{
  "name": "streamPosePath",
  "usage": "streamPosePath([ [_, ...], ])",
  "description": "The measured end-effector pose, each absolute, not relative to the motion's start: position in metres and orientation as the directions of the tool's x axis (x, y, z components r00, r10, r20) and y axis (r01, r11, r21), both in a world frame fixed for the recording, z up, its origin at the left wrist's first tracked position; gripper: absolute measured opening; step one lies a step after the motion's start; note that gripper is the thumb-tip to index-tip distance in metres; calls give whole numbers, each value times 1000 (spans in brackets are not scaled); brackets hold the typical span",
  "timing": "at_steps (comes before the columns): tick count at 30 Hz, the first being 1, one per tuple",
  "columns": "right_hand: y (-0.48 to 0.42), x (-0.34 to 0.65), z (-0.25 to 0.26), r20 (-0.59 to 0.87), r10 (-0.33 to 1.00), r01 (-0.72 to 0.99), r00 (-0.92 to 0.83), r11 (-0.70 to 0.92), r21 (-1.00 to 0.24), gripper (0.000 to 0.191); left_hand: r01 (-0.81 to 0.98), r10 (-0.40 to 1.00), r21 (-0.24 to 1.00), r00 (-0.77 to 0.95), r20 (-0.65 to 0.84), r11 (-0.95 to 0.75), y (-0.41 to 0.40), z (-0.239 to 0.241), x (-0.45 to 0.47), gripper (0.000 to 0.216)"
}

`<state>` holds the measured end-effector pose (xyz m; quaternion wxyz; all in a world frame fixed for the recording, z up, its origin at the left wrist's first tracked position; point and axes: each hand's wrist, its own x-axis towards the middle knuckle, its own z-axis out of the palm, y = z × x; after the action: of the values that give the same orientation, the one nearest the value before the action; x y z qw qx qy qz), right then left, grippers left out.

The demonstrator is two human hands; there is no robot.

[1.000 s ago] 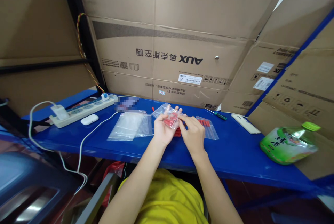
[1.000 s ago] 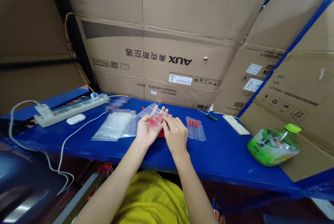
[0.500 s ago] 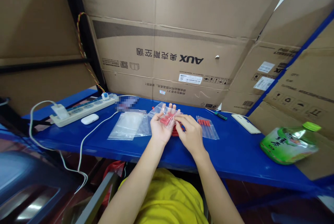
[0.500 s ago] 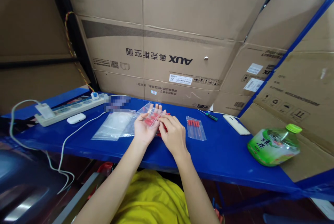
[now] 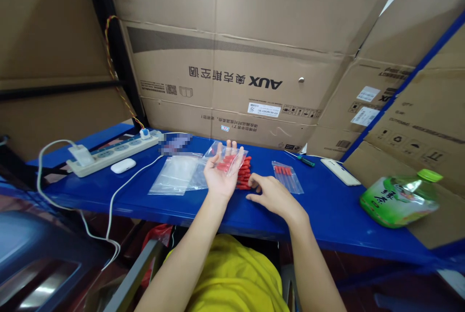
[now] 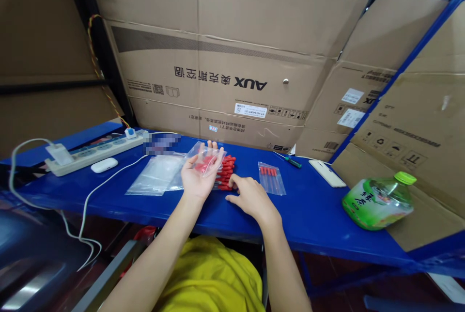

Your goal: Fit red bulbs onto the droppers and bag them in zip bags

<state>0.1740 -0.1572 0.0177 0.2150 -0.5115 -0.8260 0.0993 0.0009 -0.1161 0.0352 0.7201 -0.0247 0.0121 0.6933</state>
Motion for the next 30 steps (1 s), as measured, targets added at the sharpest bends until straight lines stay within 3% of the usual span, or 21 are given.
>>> streamPosePath([
  [5,-150,164,10,349,868,845,-354,457,-279,27,-998,997,-33,47,-67,45,-116,36,1,43],
  [9,-152,158,19,240,924,903,-297,353,-244,21,-998,994,-50,45,-95,40,-115,36,0,44],
  [15,-156,156,31,102,953,925,-285,301,-232,26,-995,993,-88,58,-102,49,-116,38,-1,40],
  [23,-152,159,29,144,946,921,-289,316,-227,11,-995,991,-91,59,-120,49,-115,36,-1,36],
  [30,-153,158,30,172,935,890,-308,348,-295,13,-994,985,-110,40,-169,22,-110,32,-1,31],
])
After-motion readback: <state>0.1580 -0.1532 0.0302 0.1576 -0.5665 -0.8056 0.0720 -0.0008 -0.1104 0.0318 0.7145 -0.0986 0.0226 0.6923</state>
